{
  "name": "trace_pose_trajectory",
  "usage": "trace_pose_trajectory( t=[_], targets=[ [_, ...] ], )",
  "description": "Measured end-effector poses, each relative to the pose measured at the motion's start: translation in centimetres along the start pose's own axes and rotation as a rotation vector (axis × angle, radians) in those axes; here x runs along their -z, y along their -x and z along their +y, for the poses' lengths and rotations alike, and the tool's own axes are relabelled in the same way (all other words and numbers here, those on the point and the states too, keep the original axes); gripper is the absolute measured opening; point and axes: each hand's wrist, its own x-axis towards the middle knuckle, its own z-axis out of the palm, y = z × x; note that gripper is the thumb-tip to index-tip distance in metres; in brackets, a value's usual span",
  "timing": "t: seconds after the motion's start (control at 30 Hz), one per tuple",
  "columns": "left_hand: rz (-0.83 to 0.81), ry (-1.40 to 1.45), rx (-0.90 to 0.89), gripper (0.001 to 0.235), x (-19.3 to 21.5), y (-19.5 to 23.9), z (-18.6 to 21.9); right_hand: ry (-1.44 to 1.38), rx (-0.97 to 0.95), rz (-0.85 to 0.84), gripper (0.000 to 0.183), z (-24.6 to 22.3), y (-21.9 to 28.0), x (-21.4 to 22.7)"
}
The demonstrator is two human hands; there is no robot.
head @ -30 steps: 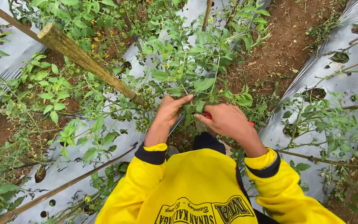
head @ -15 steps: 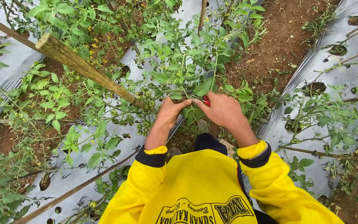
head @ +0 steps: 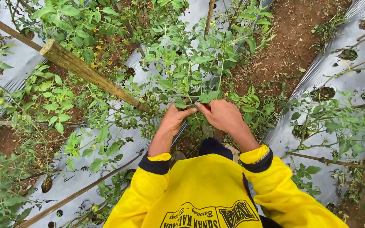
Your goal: Pruning tomato plants in a field using hand shears to remove excess foliage or stems.
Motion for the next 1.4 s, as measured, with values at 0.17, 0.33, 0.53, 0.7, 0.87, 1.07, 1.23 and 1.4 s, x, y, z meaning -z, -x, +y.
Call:
trace_pose_trajectory(
  t=[0.17,0.33,0.53,0.7,0.87,1.07,1.23,1.4],
  targets=[
    [0.032,0.032,-0.014,0.048,0.9,-0.7,-0.8,-0.169,0.020,-0.050,0.065,0.3,1.7,1.0],
    [0.049,0.003,-0.007,0.045,0.6,0.1,0.8,-0.166,-0.069,-0.039,0.064,-1.4,4.3,5.2],
    [0.167,0.098,0.065,0.043,1.0,0.6,1.7,-0.255,-0.134,0.086,0.055,3.1,4.5,5.9],
    [0.192,0.054,0.133,0.049,1.3,1.0,-0.3,-0.237,-0.049,0.091,0.048,2.0,2.6,5.7],
    [0.121,0.031,0.107,0.044,1.1,1.5,-0.9,-0.181,0.043,0.110,0.048,-0.3,-0.6,3.9],
    [0.084,0.038,0.048,0.041,-0.1,1.8,-0.7,-0.123,0.035,0.229,0.054,0.9,-5.9,1.5],
    [0.093,-0.017,0.053,0.042,3.0,0.3,-4.1,-0.075,0.034,0.210,0.059,-2.0,-5.7,2.3],
    [0.090,-0.045,0.043,0.044,1.9,1.2,-2.1,-0.040,0.037,0.193,0.057,-3.0,-6.5,2.2]
  ],
)
